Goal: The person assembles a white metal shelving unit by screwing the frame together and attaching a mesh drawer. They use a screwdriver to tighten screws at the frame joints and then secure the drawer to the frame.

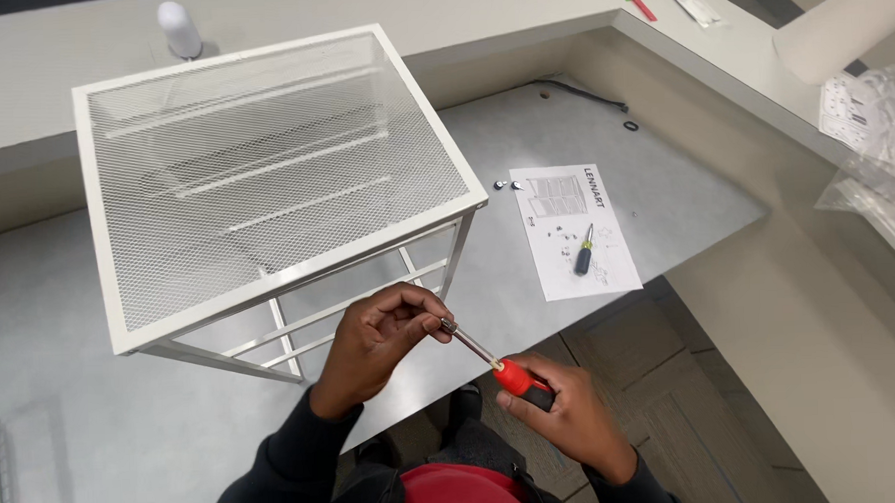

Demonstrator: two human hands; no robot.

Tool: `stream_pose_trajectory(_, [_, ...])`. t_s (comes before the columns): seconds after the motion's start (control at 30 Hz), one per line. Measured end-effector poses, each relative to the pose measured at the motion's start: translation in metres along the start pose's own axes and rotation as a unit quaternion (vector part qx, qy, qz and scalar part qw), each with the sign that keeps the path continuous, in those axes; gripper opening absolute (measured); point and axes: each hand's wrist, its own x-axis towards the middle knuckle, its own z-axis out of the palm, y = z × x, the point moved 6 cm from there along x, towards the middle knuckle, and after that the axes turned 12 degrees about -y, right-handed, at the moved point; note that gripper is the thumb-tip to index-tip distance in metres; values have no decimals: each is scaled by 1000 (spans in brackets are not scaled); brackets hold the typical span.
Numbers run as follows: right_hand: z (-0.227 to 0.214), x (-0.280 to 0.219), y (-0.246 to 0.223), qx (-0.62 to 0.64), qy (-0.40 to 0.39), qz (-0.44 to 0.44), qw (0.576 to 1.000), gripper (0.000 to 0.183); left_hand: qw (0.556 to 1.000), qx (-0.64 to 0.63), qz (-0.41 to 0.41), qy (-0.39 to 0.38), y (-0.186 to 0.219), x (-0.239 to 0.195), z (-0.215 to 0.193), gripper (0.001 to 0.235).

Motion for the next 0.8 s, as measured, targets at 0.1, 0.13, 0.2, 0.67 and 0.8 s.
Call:
stream_pose_trajectory(0.1, [37, -10, 16, 277, -100, 3, 956, 38, 998, -42, 3, -45, 0, 1, -5, 21])
stream_pose_trajectory(0.13, [45, -11, 10, 277, -96, 6, 956, 38, 998, -45, 2, -49, -4, 2, -4, 21])
stream_pose_trajectory(0.2, [53, -11, -9, 229, -33, -47, 972, 33, 998, -61, -1, -19, -12, 4, -7, 22])
stream_pose_trajectory(0.67, [55, -11, 10, 247, 14, -71, 966, 37, 993, 1, 117, -18, 12, 13, 21, 47])
stream_pose_trajectory(0.8, [32, -4, 4, 276, 3, -123, 953, 35, 956, 244, 99, 127, 15, 28, 30, 52])
